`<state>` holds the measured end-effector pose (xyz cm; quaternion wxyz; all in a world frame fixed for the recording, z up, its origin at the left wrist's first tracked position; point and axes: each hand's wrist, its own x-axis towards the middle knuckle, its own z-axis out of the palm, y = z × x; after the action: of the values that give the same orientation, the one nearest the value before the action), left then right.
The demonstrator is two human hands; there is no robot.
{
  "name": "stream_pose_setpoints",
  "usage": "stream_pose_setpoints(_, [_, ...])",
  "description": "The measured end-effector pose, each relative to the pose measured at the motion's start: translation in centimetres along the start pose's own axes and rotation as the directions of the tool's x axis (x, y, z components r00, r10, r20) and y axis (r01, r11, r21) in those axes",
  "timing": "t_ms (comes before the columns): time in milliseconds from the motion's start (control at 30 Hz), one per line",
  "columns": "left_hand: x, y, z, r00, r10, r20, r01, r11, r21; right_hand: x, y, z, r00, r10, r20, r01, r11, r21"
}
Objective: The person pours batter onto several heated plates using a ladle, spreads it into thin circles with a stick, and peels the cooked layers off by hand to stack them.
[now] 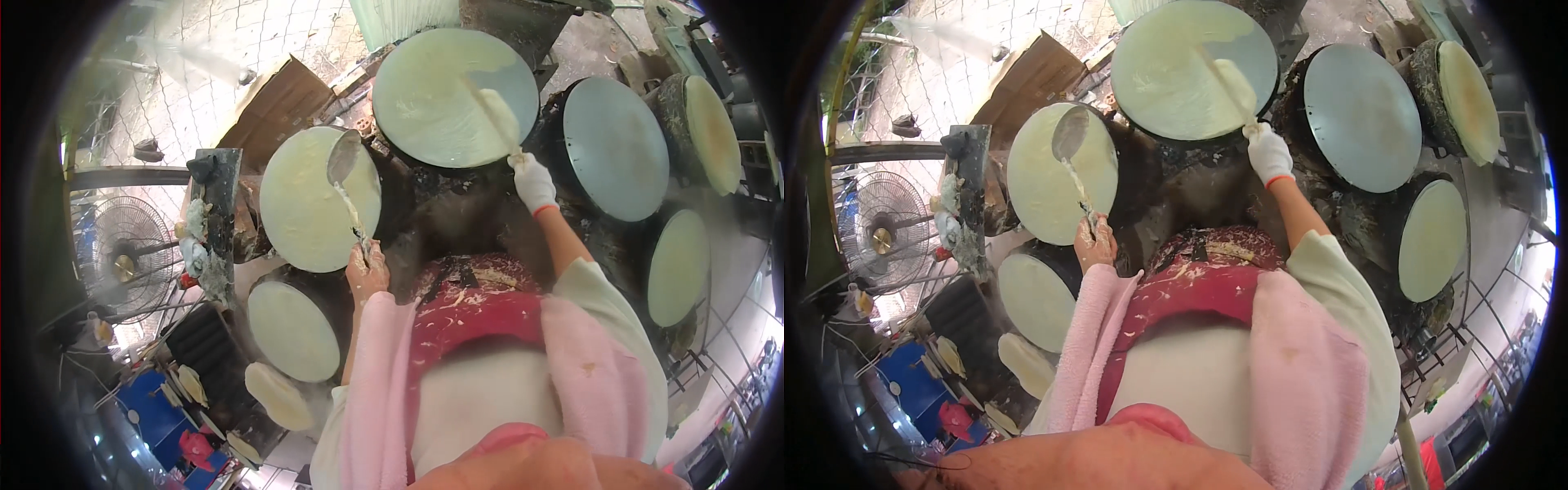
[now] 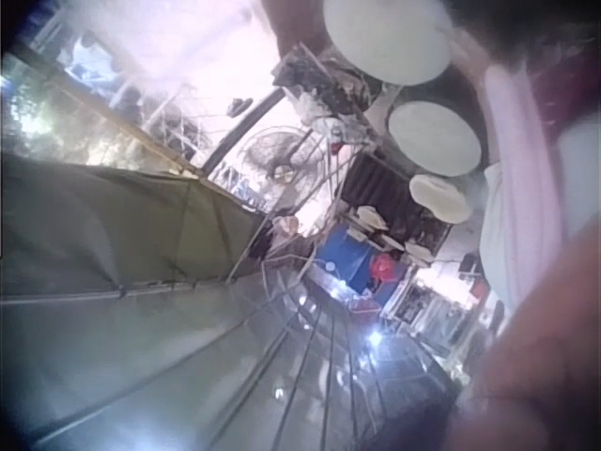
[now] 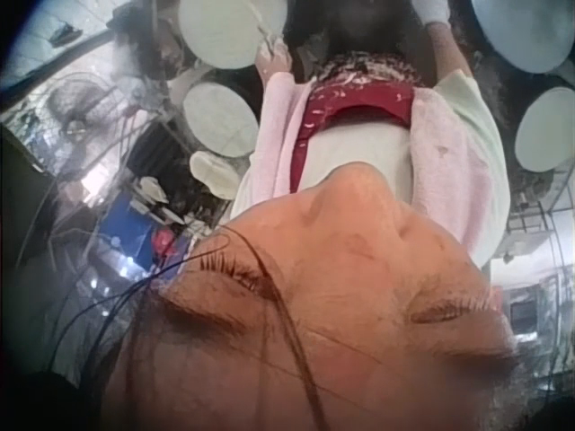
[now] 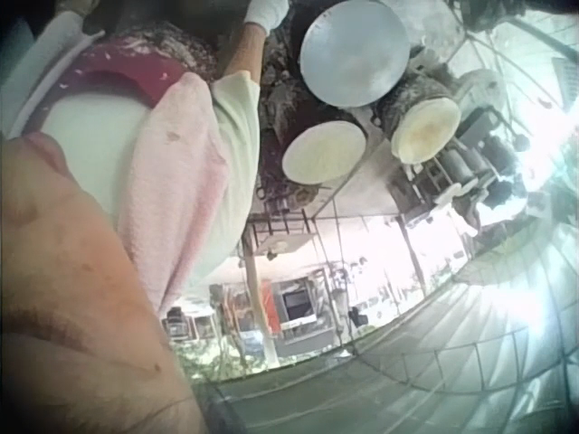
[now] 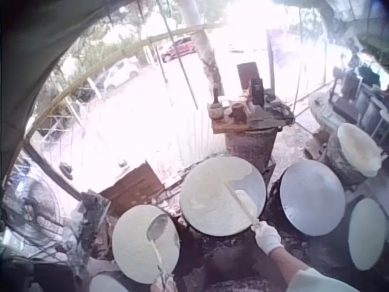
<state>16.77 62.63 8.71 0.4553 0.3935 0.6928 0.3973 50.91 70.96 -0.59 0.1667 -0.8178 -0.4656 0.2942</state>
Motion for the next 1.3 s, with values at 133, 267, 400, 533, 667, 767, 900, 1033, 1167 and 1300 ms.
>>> stream_pose_setpoints(133, [-2.6,2.9,3.9,0.998,-0.051,-0.02,0.05,0.998,-0.045,-0.9,1.4,-0.7,0.981,-0.106,0.161,0.079,0.983,0.167])
stream_pose_setpoints(267, [-4.4,3.5,5.3,0.989,-0.104,-0.108,0.103,0.995,-0.013,-1.7,4.3,-2.6,0.952,-0.068,0.298,0.11,0.986,-0.124])
stream_pose_setpoints(400, [-5.2,4.5,7.1,0.984,-0.14,-0.115,0.135,0.99,-0.053,5.7,5.2,-5.8,0.991,-0.129,0.045,0.132,0.989,-0.071])
stream_pose_setpoints(533, [-5.1,5.2,7.9,0.984,-0.161,-0.08,0.155,0.985,-0.072,2.8,3.5,-6.1,0.94,-0.193,0.282,0.097,0.942,0.32])
stream_pose_setpoints(667, [-5.3,6.4,8.9,0.968,-0.242,-0.065,0.241,0.97,-0.02,3.1,7.5,-4.5,0.979,-0.055,0.196,0.06,0.998,-0.017])
stream_pose_setpoints(767, [-5.1,6.2,9.0,0.96,-0.275,-0.056,0.275,0.961,-0.017,9.0,4.5,-5.3,0.994,-0.099,0.053,0.103,0.992,-0.074])
stream_pose_setpoints(900, [-5.5,5.5,8.8,0.956,-0.293,-0.02,0.293,0.956,0.015,17.9,-0.8,-7.5,0.997,-0.041,-0.067,0.034,0.993,-0.113])
stream_pose_setpoints(1033, [-5.0,4.9,8.9,0.955,-0.294,-0.029,0.295,0.952,0.079,14.1,-5.6,-6.8,0.942,-0.31,-0.125,0.317,0.948,0.038])
stream_pose_setpoints(1167, [-4.4,6.1,9.6,0.944,-0.324,-0.059,0.325,0.946,0.009,5.4,-0.4,-6.0,0.936,-0.347,-0.058,0.224,0.459,0.86])
stream_pose_setpoints(1300, [-3.6,7.2,11.4,0.967,-0.252,-0.024,0.252,0.967,0.018,1.5,6.2,-6.6,0.937,0.147,0.317,-0.349,0.414,0.841])
